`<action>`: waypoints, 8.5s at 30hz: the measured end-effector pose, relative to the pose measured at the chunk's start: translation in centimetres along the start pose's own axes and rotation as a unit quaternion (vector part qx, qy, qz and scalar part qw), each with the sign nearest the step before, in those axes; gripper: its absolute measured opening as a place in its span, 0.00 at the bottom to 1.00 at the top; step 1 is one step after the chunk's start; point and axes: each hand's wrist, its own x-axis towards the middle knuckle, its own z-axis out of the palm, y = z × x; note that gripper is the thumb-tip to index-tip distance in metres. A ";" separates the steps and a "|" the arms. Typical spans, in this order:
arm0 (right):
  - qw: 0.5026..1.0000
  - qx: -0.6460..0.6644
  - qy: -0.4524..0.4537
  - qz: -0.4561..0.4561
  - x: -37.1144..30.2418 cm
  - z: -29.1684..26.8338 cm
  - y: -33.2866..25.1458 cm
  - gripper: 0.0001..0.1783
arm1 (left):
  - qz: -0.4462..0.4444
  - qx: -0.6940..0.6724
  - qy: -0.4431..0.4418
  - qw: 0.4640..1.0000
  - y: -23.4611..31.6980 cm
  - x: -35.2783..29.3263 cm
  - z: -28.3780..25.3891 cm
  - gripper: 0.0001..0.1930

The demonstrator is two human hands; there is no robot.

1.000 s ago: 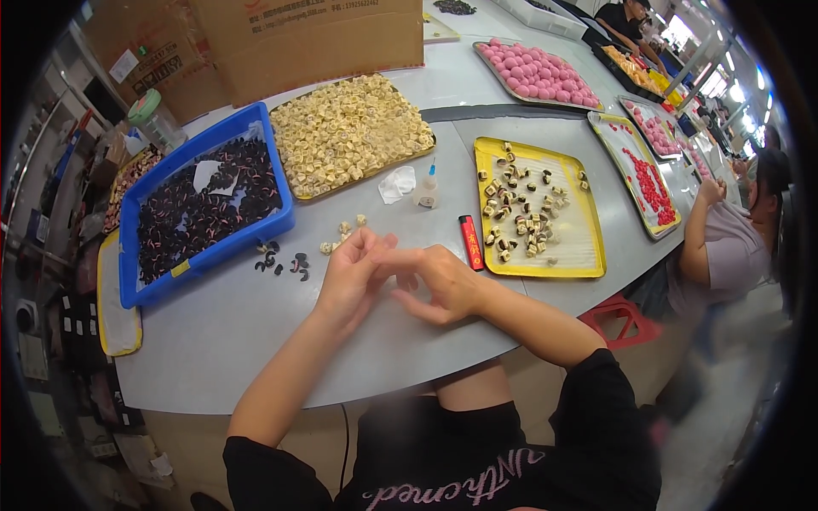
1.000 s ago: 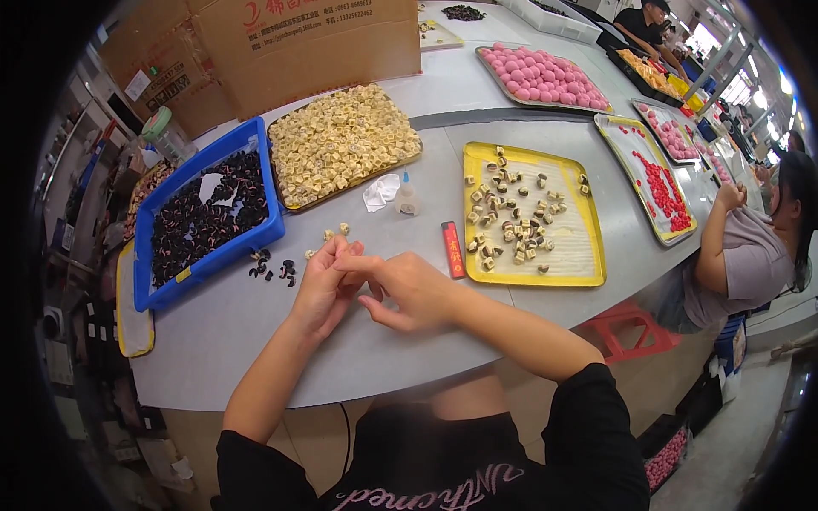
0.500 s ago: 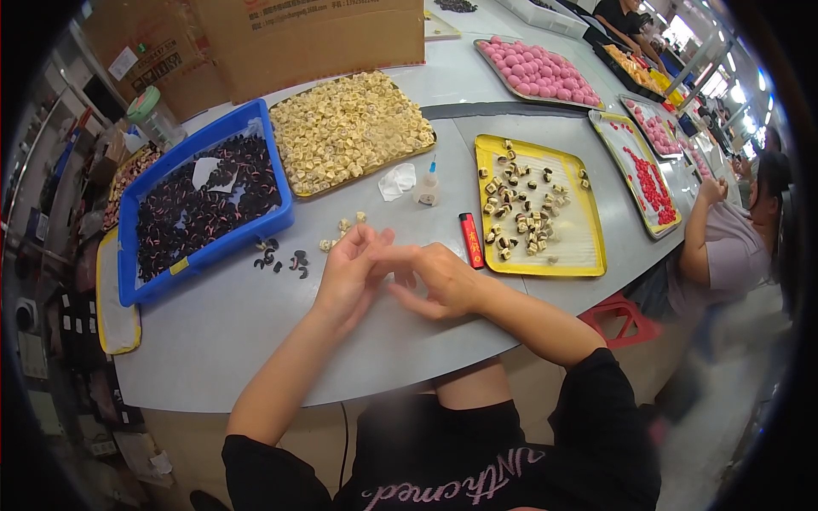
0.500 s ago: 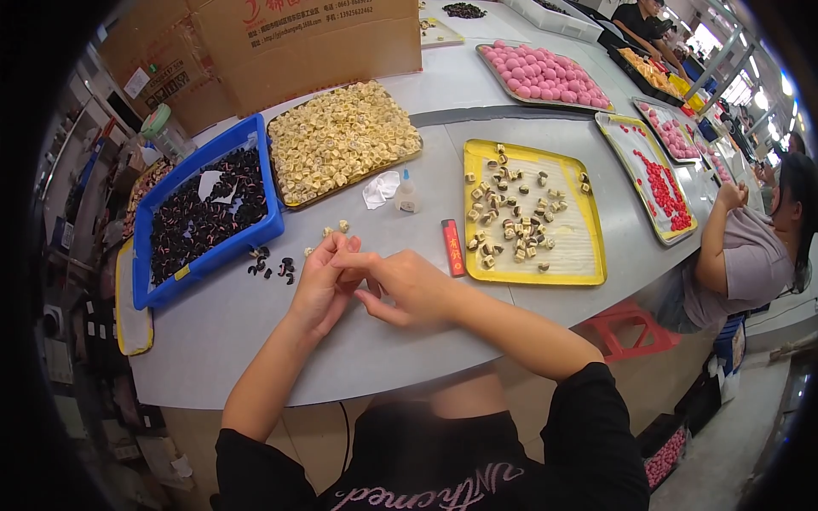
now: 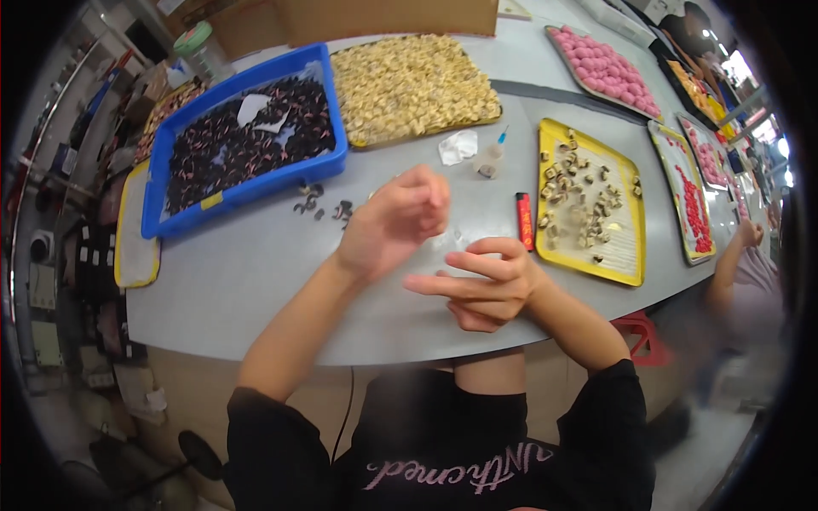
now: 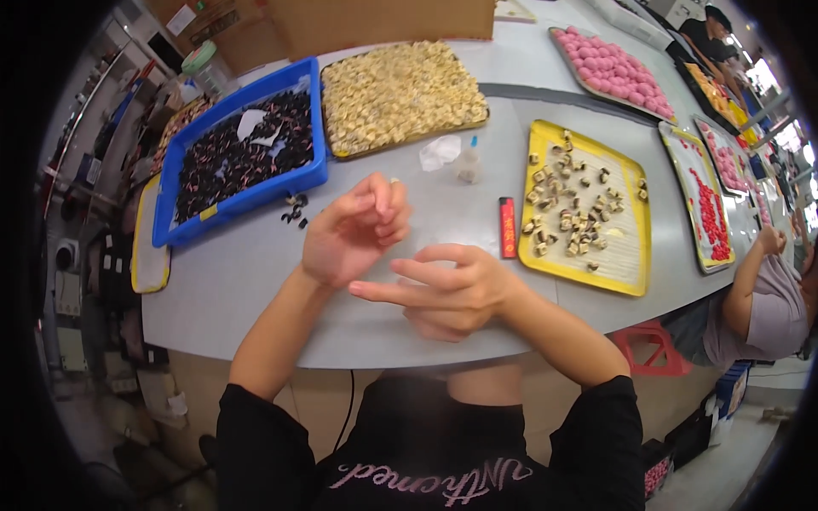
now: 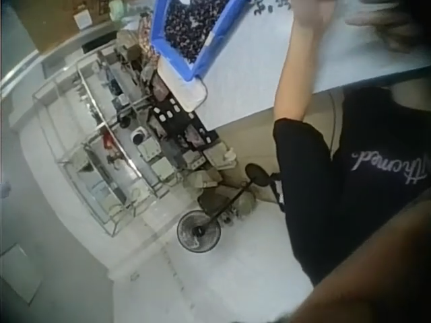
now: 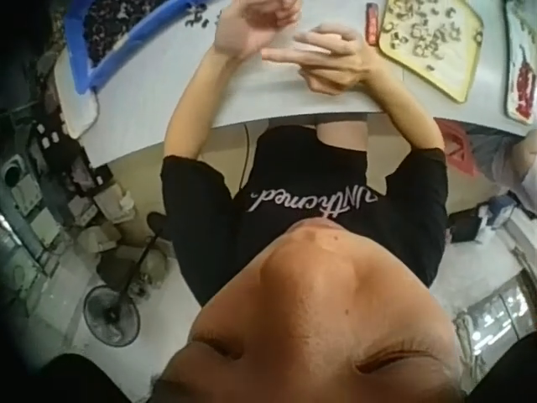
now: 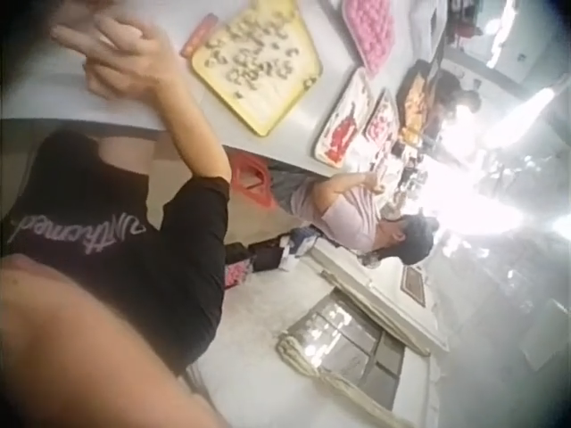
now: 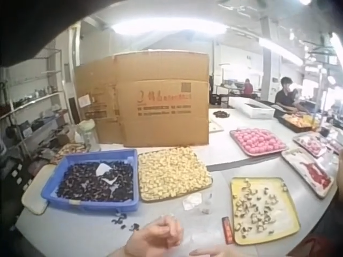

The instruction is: Assembling small figurine heads by applying glue to hair components and attaching them to head bases.

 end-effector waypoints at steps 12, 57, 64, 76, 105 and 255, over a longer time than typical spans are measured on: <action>0.977 -0.007 0.146 -0.157 -1.5 1.7 -1.1 0.27 | -0.161 0.316 -0.305 0.884 3.0 -0.9 1.1 0.06; 0.887 0.083 0.264 0.369 -3.1 1.4 5.7 0.13 | 0.345 0.552 0.139 0.746 4.8 0.6 -0.9 0.07; 0.808 0.111 0.273 0.510 -2.4 1.7 5.1 0.10 | 0.219 0.743 0.141 0.617 6.6 -1.1 -0.1 0.05; 0.823 0.097 0.142 0.542 -3.5 2.1 5.6 0.29 | 0.153 0.853 0.148 0.477 2.5 -8.8 -0.4 0.09; 0.815 0.164 0.144 0.537 -4.4 2.7 6.0 0.16 | 0.162 0.726 0.242 0.623 0.9 -6.0 -3.0 0.07; 0.606 0.477 0.173 0.612 -0.7 0.7 4.0 0.25 | 0.158 0.460 0.135 0.863 -5.0 -1.3 -0.1 0.23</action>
